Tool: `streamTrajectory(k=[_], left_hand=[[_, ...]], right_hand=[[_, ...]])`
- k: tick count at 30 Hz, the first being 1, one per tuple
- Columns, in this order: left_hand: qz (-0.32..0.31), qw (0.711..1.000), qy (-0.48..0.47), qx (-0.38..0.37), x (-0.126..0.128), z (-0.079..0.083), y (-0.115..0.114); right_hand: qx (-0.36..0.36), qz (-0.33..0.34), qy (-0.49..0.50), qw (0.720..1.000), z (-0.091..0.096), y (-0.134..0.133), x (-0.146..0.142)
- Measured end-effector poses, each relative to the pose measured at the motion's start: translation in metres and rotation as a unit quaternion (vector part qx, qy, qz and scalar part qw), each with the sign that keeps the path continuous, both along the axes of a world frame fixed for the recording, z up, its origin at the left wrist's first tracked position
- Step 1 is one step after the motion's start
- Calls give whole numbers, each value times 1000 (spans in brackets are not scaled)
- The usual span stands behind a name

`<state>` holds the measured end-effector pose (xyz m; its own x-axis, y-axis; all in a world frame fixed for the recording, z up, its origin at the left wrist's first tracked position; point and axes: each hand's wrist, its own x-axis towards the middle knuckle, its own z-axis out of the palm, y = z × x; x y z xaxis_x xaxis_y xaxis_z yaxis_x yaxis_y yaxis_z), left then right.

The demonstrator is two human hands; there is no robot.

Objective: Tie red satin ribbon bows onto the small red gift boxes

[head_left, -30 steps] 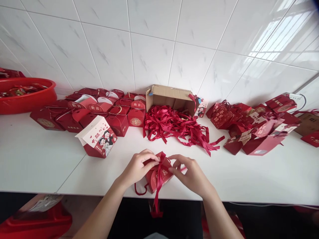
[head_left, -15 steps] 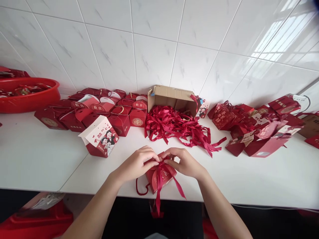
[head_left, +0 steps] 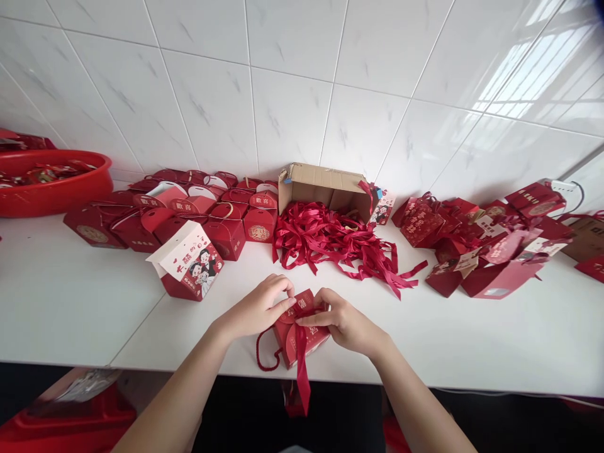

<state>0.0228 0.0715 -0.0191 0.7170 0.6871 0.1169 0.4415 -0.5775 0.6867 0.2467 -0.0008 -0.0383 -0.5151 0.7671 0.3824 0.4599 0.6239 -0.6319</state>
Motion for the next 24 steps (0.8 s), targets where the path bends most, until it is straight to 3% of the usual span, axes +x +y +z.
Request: streamTrajectory(k=[5, 10, 17, 21, 24], left_hand=[[-60, 997, 5, -51, -1, -9, 4], [-100, 982, -55, -153, 0, -4, 3], [-19, 971, -141, -193, 8, -6, 1], [-53, 959, -160, -226, 10, -7, -4], [-31, 971, -173, -162, 13, -7, -11]], right_hand=[[-13, 15, 35, 999, -3, 0, -1], [-26, 14, 53, 998, -5, 1, -2], [-46, 7, 45, 998, -6, -1, -2], [-44, 0, 55, 998, -8, 0, -2], [-52, 4, 63, 997, -10, 0, -1]])
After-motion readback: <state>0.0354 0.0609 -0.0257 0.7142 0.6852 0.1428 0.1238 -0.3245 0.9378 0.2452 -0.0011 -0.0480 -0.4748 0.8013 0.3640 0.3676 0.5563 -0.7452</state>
